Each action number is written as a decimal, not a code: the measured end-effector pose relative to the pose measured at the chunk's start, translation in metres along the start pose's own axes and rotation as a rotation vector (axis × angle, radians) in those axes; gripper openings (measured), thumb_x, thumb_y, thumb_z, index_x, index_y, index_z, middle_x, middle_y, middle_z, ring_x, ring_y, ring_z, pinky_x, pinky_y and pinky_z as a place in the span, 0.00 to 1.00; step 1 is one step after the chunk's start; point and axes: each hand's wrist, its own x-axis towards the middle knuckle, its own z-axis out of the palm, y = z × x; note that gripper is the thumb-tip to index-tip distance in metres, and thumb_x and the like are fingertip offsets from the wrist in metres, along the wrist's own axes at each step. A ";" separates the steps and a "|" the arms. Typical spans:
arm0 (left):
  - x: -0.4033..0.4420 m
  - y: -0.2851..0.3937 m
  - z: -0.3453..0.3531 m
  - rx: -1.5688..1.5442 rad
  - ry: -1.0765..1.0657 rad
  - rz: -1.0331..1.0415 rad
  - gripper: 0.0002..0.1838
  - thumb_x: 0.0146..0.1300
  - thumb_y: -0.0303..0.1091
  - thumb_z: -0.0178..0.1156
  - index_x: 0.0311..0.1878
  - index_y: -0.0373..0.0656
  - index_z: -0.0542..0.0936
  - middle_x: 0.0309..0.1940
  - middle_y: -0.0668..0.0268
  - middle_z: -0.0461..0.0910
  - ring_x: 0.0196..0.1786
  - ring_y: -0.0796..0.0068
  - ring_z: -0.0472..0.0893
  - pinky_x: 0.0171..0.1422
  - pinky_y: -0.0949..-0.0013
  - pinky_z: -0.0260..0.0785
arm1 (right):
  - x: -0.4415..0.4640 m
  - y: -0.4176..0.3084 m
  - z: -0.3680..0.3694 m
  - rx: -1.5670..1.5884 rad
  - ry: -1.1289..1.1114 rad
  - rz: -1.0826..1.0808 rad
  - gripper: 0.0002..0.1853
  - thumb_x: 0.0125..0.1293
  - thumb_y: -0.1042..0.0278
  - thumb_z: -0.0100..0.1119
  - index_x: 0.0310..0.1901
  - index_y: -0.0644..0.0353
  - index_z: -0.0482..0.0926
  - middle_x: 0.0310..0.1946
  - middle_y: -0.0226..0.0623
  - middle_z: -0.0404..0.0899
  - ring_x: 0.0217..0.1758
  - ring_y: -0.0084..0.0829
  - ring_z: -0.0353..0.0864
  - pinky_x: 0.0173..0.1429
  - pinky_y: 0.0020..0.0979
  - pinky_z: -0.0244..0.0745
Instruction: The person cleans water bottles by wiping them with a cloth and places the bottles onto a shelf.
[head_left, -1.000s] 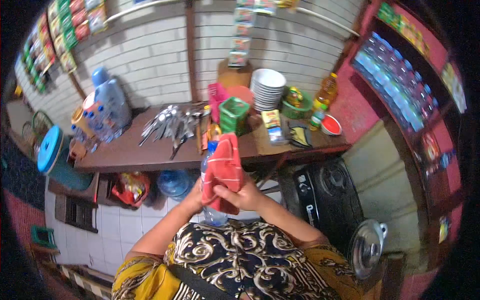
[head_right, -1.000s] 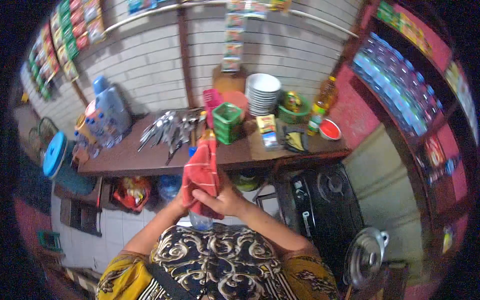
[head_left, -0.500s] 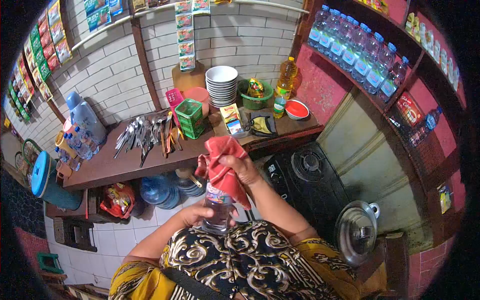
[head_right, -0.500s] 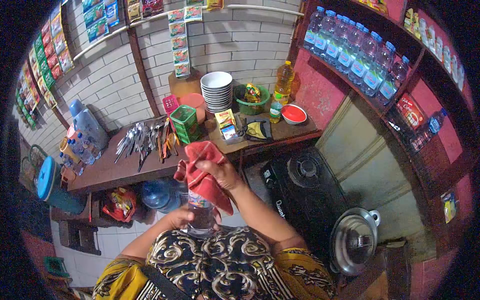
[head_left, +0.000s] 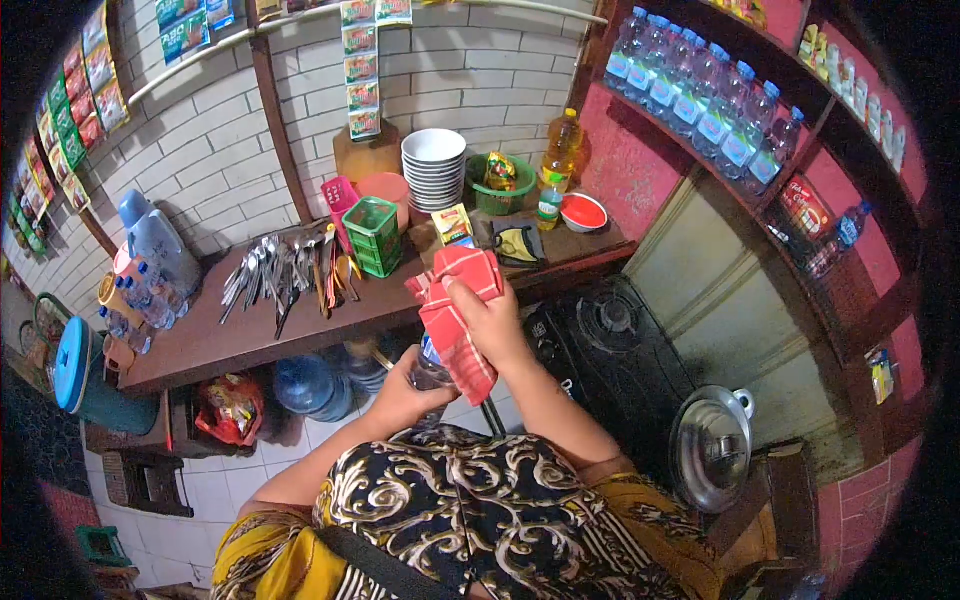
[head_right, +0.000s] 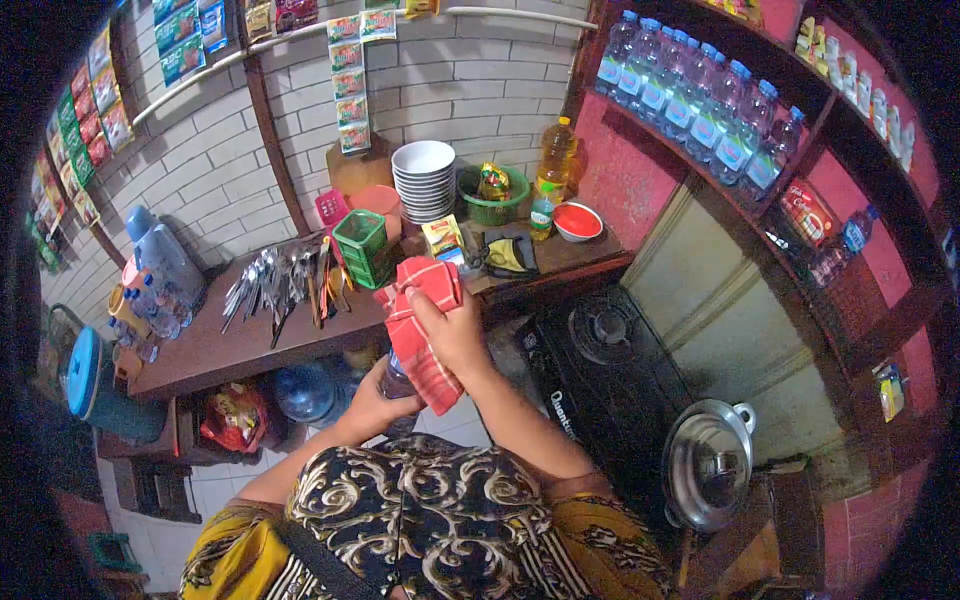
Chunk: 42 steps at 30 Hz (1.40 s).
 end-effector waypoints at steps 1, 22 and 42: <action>-0.002 0.006 -0.004 -0.060 -0.030 0.019 0.30 0.49 0.33 0.73 0.53 0.38 0.71 0.40 0.67 0.79 0.41 0.79 0.78 0.49 0.72 0.71 | 0.000 -0.004 0.006 -0.070 0.001 -0.084 0.14 0.64 0.71 0.60 0.50 0.63 0.77 0.42 0.34 0.83 0.44 0.26 0.82 0.50 0.31 0.76; -0.003 0.019 -0.075 0.346 0.207 0.195 0.35 0.42 0.41 0.73 0.52 0.35 0.69 0.41 0.52 0.80 0.45 0.60 0.81 0.52 0.61 0.72 | -0.033 0.038 0.098 0.068 0.080 -0.002 0.25 0.60 0.62 0.69 0.55 0.62 0.71 0.46 0.32 0.78 0.49 0.25 0.78 0.54 0.33 0.72; -0.026 0.008 -0.077 -0.563 -0.548 -0.335 0.36 0.46 0.37 0.69 0.60 0.36 0.69 0.44 0.57 0.79 0.46 0.63 0.80 0.55 0.65 0.72 | -0.021 -0.003 0.064 0.701 -0.239 0.181 0.44 0.44 0.63 0.70 0.65 0.53 0.59 0.50 0.33 0.72 0.53 0.31 0.74 0.62 0.37 0.71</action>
